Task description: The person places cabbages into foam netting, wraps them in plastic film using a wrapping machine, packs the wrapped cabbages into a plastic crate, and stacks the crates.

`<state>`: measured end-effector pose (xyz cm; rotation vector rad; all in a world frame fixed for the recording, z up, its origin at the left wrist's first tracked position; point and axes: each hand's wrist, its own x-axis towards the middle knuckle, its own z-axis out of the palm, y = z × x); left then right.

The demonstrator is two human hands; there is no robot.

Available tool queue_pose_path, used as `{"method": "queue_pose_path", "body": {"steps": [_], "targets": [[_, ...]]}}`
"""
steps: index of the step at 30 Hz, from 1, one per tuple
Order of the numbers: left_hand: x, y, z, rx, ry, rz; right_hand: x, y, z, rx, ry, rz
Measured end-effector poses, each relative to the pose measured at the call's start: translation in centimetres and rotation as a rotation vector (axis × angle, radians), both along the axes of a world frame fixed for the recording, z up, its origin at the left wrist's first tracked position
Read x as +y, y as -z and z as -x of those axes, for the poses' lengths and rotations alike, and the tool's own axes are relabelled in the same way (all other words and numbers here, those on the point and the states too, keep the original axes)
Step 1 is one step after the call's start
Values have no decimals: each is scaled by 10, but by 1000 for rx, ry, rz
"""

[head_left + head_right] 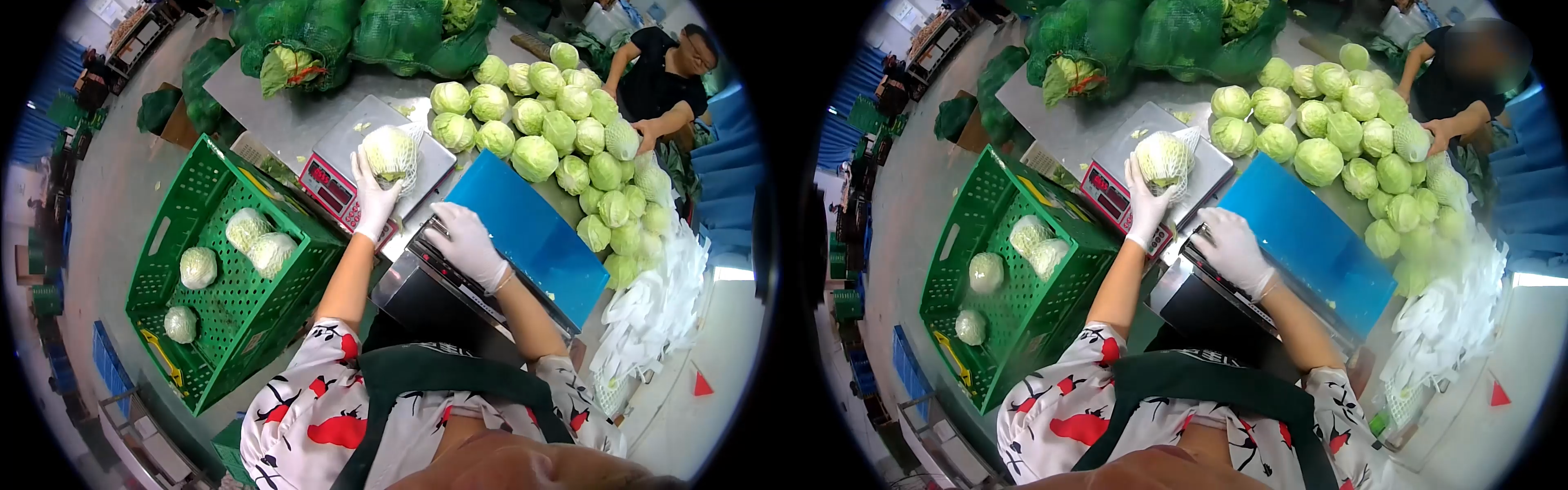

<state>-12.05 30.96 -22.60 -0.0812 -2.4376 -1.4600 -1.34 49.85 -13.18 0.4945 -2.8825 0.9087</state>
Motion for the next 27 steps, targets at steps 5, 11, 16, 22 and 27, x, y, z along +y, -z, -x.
{"method": "queue_pose_path", "body": {"steps": [5, 11, 16, 22, 27], "targets": [[-27, -6, -66, -15, -19, -119, 30, -4, 20, 10, 259, 191], [-24, -55, -103, 171, -1, 99, 36, 27, 77, -241, 382, 479], [-9, -84, -67, 366, 33, 82, 17, 58, 108, -470, 386, 591], [-11, -71, 12, 244, -233, -3, -6, 71, 110, -641, 460, 834], [-8, -67, 47, 158, -226, 35, -6, 70, 113, -652, 473, 903]]}}
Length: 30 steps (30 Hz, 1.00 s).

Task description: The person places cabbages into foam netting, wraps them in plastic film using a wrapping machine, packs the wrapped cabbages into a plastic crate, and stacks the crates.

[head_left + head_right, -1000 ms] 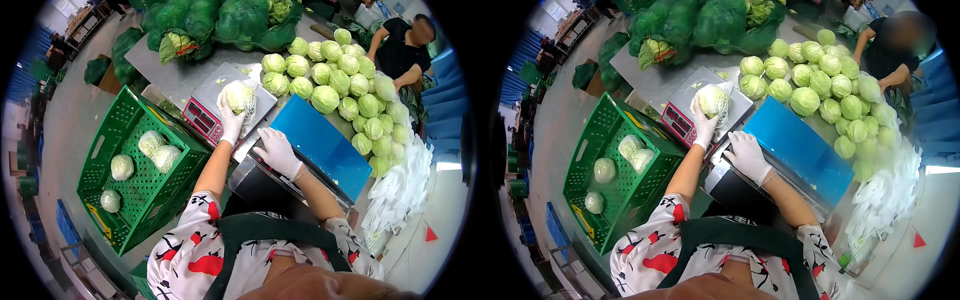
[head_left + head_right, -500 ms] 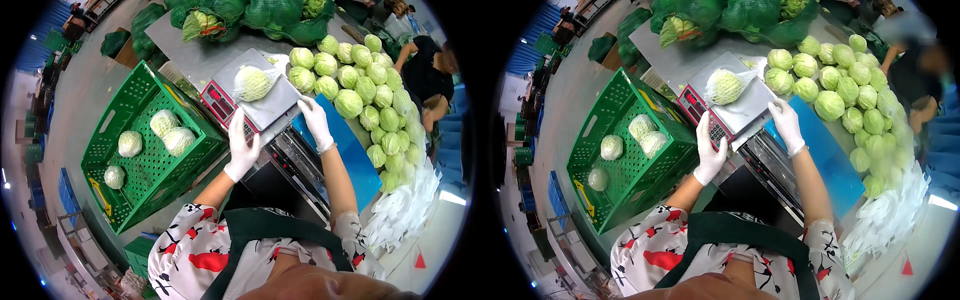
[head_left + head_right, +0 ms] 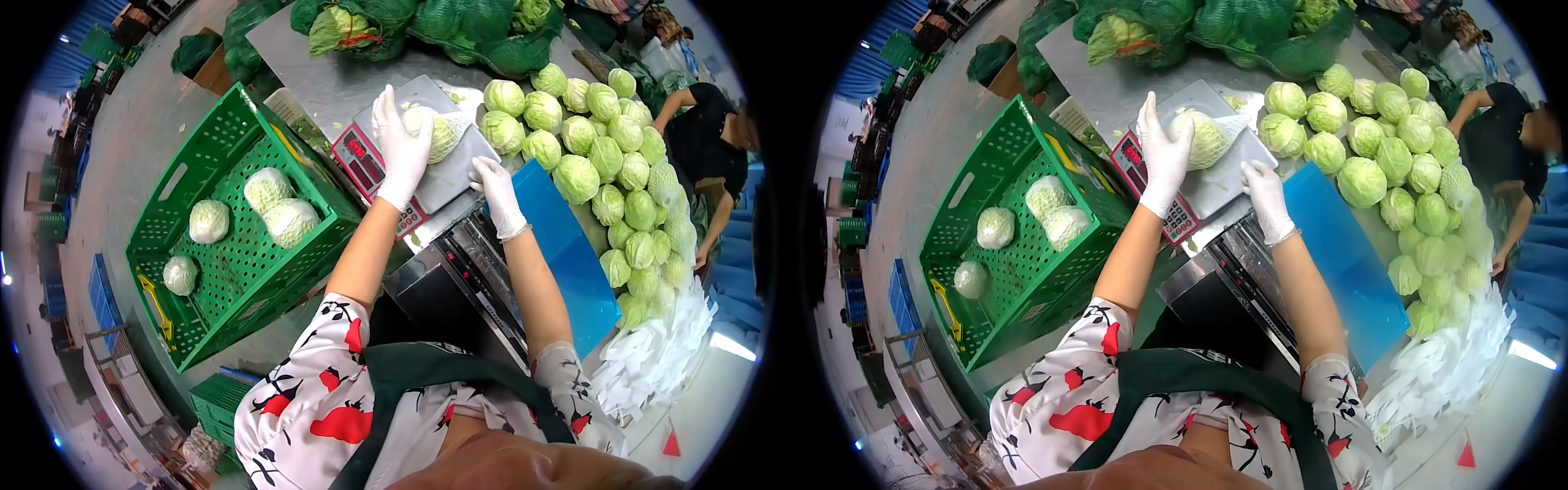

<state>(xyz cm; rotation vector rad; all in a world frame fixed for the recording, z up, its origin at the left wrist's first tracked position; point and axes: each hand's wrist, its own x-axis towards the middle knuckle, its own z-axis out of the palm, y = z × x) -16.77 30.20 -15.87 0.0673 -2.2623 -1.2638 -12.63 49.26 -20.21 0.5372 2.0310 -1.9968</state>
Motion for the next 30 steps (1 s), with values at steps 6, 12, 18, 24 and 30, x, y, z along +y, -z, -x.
{"method": "queue_pose_path", "body": {"steps": [6, 12, 18, 24, 30], "targets": [[7, 13, 27, 147, 99, 413, 2, -21, -13, 126, -140, -54], [34, -28, -25, 200, 265, 357, 122, -27, 6, 416, 276, -453], [93, -25, -92, 37, 815, 225, 382, -60, 27, 215, 903, -1450], [116, -23, -88, -36, 880, 281, 502, -111, 57, -29, 669, -932], [133, -11, -85, -36, 872, 305, 523, -73, 65, -62, 545, -1070]]}}
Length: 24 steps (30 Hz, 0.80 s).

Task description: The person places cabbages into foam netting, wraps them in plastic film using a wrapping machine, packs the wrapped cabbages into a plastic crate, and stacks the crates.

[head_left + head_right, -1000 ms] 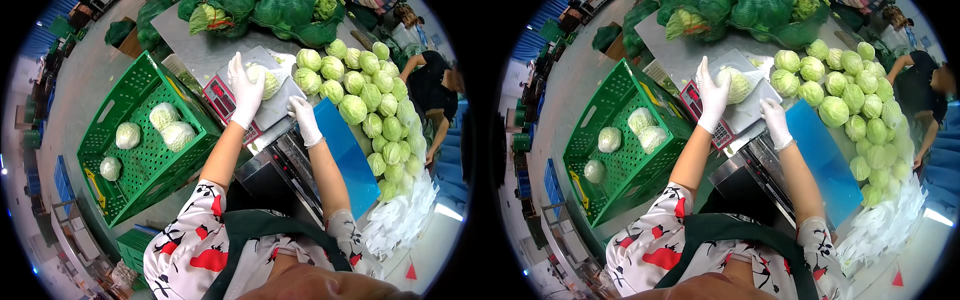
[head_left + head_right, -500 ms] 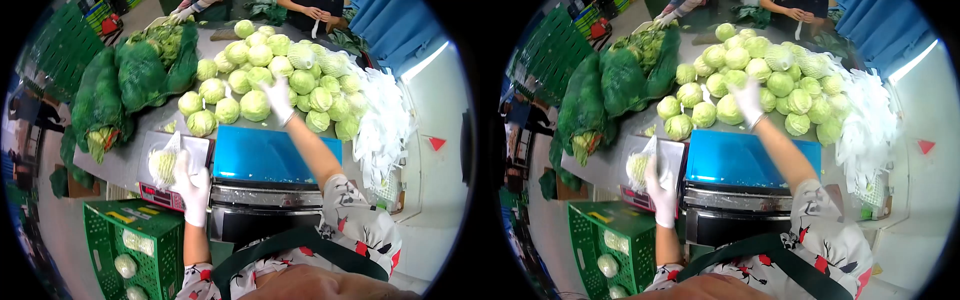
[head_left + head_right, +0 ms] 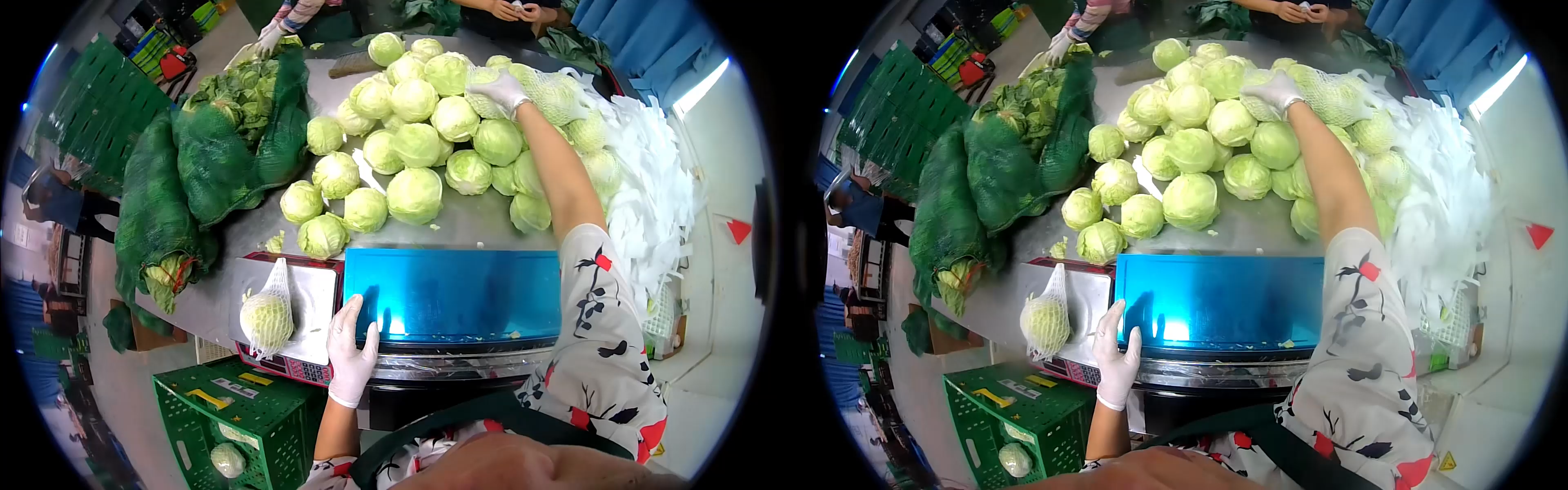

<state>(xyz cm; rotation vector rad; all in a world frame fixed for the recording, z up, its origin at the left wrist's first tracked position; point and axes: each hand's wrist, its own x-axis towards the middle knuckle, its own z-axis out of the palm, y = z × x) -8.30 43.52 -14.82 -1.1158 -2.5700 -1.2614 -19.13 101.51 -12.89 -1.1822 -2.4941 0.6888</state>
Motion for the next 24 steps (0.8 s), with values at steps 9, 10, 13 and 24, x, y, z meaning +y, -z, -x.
{"method": "queue_pose_path", "body": {"steps": [9, 10, 13, 24], "targets": [[22, -15, -8, -234, 58, -84, -11, 28, -116, 1288, -253, 1254], [27, -20, -11, -321, 56, -112, -47, 21, -137, 1299, -269, 1173], [54, -29, -26, -414, 128, -169, -169, -24, -209, 1001, -248, 1366], [91, 8, -67, -532, 464, -244, -384, 6, -296, 310, -122, -32]]}}
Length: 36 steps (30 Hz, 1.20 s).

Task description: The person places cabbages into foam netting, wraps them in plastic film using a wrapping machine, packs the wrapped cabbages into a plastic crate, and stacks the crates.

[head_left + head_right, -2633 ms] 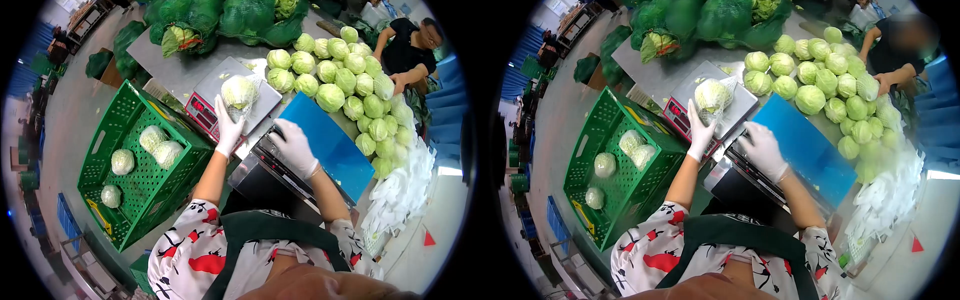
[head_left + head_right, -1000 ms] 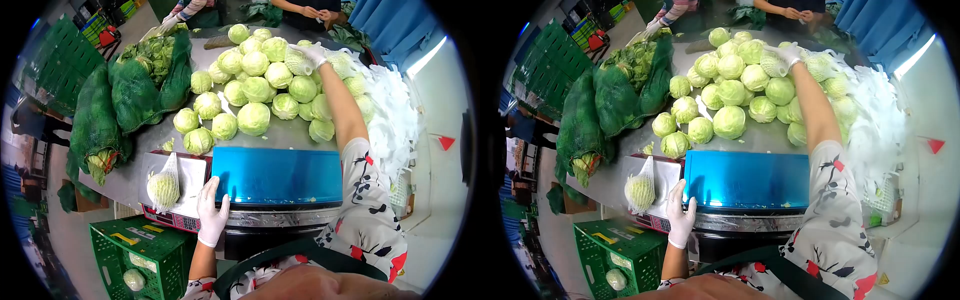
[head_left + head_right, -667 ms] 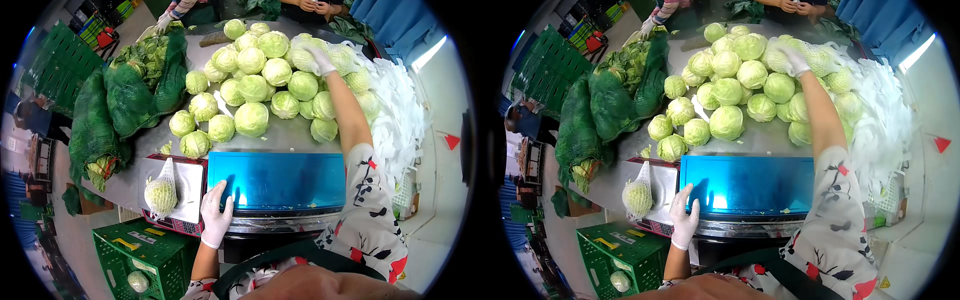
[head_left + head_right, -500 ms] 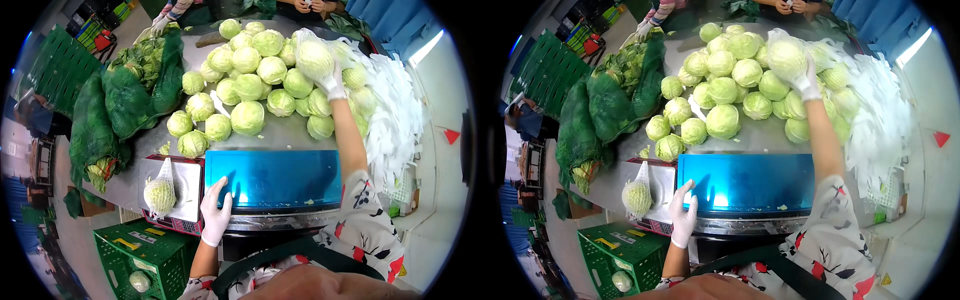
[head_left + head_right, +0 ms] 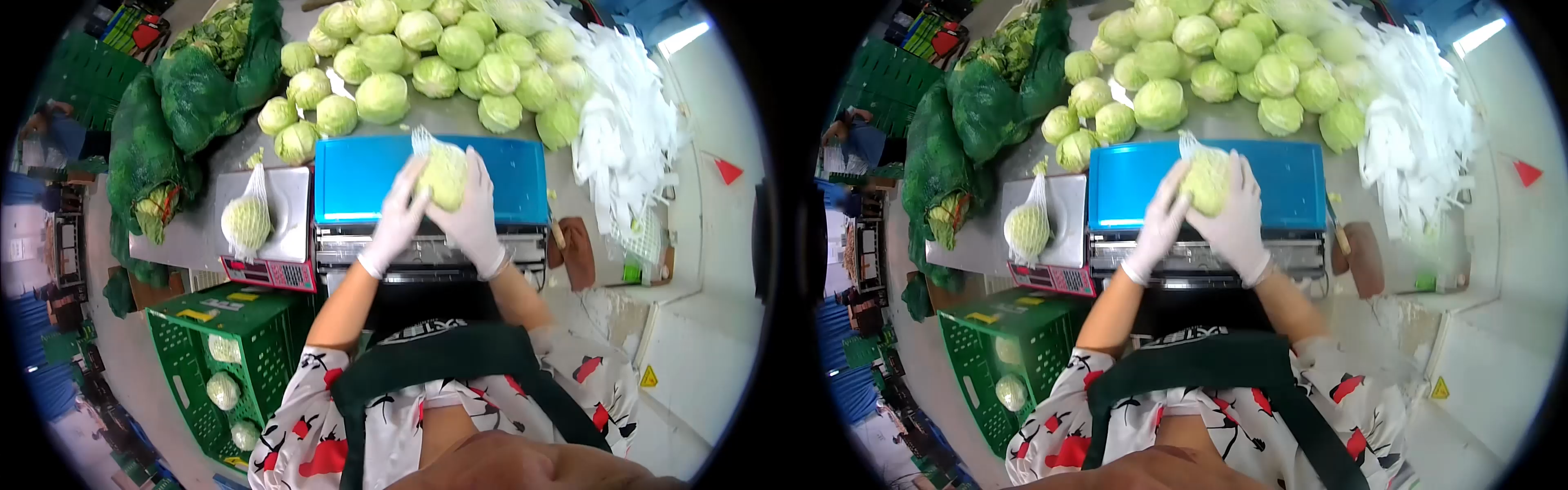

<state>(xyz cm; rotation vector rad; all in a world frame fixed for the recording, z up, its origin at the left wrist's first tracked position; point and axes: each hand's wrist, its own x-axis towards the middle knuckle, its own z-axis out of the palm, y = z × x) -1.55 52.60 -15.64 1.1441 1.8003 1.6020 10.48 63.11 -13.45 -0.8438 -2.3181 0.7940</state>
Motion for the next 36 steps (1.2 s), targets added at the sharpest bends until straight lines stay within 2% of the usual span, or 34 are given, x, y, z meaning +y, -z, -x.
{"method": "queue_pose_path", "body": {"steps": [2, 3, 5, 7, 8, 10, 11, 12, 13, 14, 15, 16, 17, 20, 21, 22, 23, 24, 25, 27, 29, 31, 33, 34, 36], "targets": [[-23, -8, 6, 168, -116, 80, 2, -6, -17, 58, -33, 198], [-37, -11, 11, 266, -211, 105, 9, -8, -31, 190, -22, 296], [-88, -24, 16, 532, -348, 357, 6, -26, -65, 262, 146, 171], [-139, -5, 23, 854, -372, 695, 7, -7, -112, -54, 335, -316], [-161, 11, 20, 938, -384, 765, -3, 2, -123, -239, 404, -304], [-169, 24, 5, 918, -397, 807, -20, 26, -141, -618, 536, -278], [-166, 27, -4, 953, -410, 793, -26, 47, -144, -674, 480, -362], [-160, 29, -6, 865, -467, 773, -32, 46, -139, -602, 410, -300], [-155, 32, -5, 695, -562, 644, -34, 45, -133, -531, 338, -238], [-155, 44, 2, 675, -579, 653, -30, 78, -129, -301, 358, -218], [-154, 46, 7, 658, -597, 663, -27, 84, -123, -218, 407, -237], [-157, 47, 7, 652, -573, 662, -24, 87, -126, -194, 384, -182], [-162, 48, 7, 500, -496, 582, -21, 88, -131, -169, 360, -128], [-156, 40, -12, 732, -476, 576, -22, 77, -137, -133, 268, -71], [-153, 37, -12, 640, -447, 545, -21, 71, -138, -111, 241, -57], [-152, 49, -3, 223, -417, 383, -22, 55, -135, -93, 183, 13], [-154, 61, 7, -197, -384, 207, -26, 32, -136, 170, 95, 536], [-160, 30, 11, -413, -248, 121, -31, 10, -140, 153, 45, 655], [-168, 15, 13, -583, -167, 98, -37, -10, -148, 133, -4, 776], [-187, -21, 6, -804, -116, 85, -37, -39, -172, -51, -299, 493], [-210, -48, -4, -893, -108, -37, -31, -66, -193, -52, -363, 680], [-219, -72, -6, -785, 113, -225, -15, -96, -206, 116, -563, 982], [-196, -96, 1, -649, 166, -397, 15, -113, -184, 541, -893, 1028], [-179, -105, 9, -504, -28, -207, 36, -112, -174, 429, -792, 832], [-133, -100, 34, -127, -145, 10, 59, -113, -119, 176, -573, 470]]}}
